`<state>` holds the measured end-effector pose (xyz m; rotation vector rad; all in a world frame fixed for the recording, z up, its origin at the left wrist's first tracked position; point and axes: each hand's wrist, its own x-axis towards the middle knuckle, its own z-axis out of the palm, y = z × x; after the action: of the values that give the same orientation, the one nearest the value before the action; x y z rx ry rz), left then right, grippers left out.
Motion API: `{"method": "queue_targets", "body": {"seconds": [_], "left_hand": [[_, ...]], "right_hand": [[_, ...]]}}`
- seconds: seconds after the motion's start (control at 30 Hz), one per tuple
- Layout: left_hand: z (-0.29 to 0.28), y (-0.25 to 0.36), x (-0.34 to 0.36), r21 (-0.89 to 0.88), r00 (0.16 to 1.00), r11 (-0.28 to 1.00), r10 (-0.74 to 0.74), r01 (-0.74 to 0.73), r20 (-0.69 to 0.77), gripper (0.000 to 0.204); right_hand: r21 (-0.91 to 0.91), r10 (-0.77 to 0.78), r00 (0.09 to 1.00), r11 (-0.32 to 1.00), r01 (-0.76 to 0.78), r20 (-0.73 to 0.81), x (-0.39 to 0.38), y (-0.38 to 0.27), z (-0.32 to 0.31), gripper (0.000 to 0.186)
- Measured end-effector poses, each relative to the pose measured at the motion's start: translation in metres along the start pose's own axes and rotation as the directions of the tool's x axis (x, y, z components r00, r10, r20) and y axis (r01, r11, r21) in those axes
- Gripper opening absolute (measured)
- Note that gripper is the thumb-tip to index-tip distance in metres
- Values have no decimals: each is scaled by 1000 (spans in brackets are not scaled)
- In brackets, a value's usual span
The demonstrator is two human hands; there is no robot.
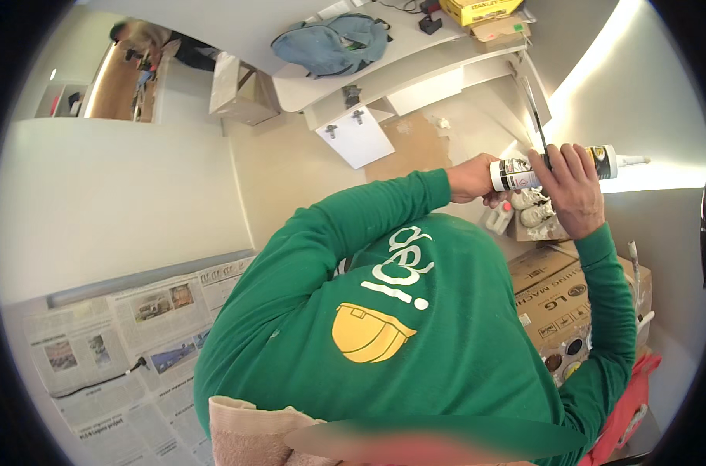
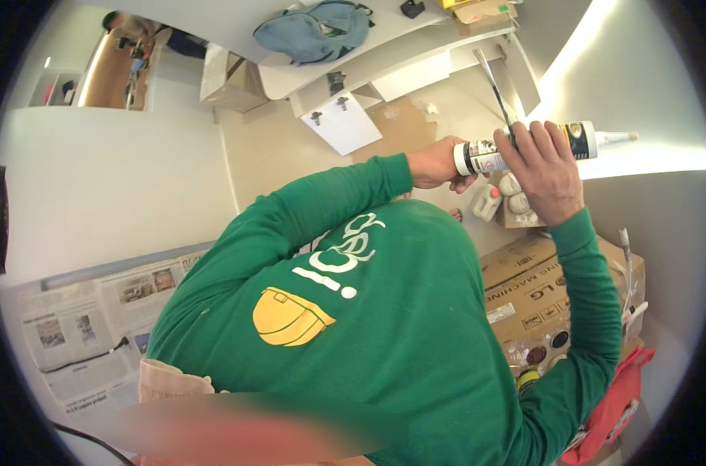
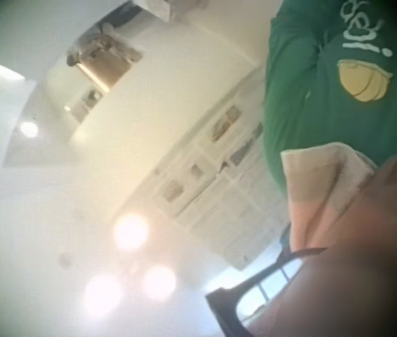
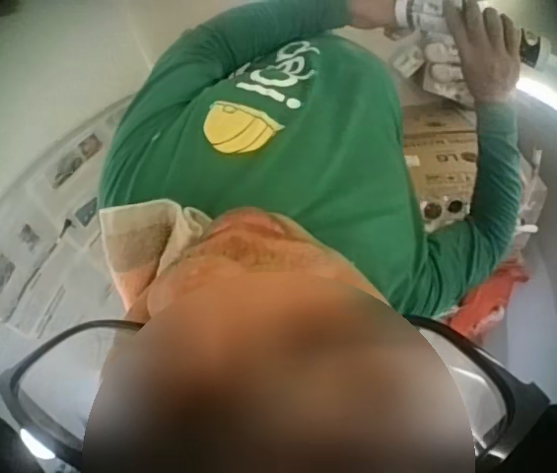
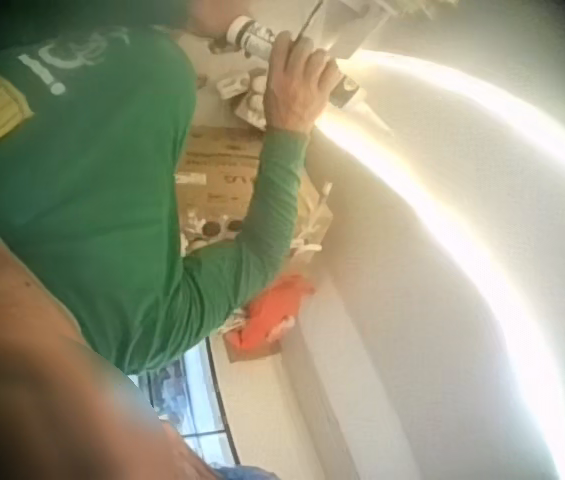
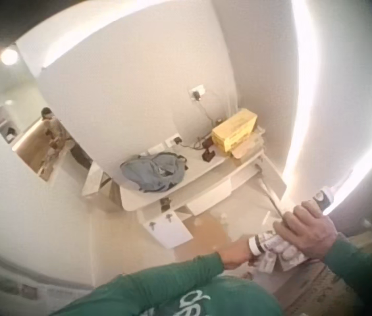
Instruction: The person retrieves a paint tube from a cabinet, opens it, and squeezes paint into a small cup. They then stir the paint with a stick and transfer some into another container.
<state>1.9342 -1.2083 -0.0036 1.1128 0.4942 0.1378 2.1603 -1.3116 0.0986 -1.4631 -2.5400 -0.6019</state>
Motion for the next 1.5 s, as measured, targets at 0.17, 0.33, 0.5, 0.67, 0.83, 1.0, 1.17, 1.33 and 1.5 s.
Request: {"method": "queue_targets", "body": {"seconds": [0.17, 0.33, 0.5, 0.67, 0.83, 1.0, 1.17, 1.33, 1.5], "left_hand": [[-39, 13, -32, 81, 983, 981, -170, 175, -66, 37], [-42, 24, -30, 371, 987, 927, 97, -44, -126, 66], [-26, 51, -21, 480, 942, 833, 333, -275, -38, 36], [-32, 66, -39, 591, 927, 778, 354, -216, -127, 29], [-33, 83, -67, 602, 804, 692, 580, -398, -135, 23], [-21, 120, -103, 557, 706, 546, 701, -625, 105, 30], [-17, 132, -112, 855, 864, 285, 404, -433, 302, 27], [-24, 113, -80, 907, 869, 124, 361, -403, 337, 30], [-33, 99, -77, 460, 966, 888, -105, -15, 236, 32]], "right_hand": [[-207, 88, 993, 973, -104, -83, 5, 53, -47, 50], [-410, 102, 969, 912, -2, 224, 24, 49, -69, 52], [-389, 63, 958, 920, 54, 280, 48, 53, -76, 21], [-122, 190, 967, 978, -171, 168, 43, 52, -66, 22], [460, 440, 860, 727, -510, 258, 31, 27, -56, 56], [634, 484, 847, 589, -501, 220, 31, -23, -40, 61], [546, 503, 850, 673, -499, 157, 52, -49, -36, 58], [209, 457, 890, 871, -444, -13, 67, -58, -25, 58], [156, 460, 888, 879, -451, -23, 62, -61, -18, 58]]}}
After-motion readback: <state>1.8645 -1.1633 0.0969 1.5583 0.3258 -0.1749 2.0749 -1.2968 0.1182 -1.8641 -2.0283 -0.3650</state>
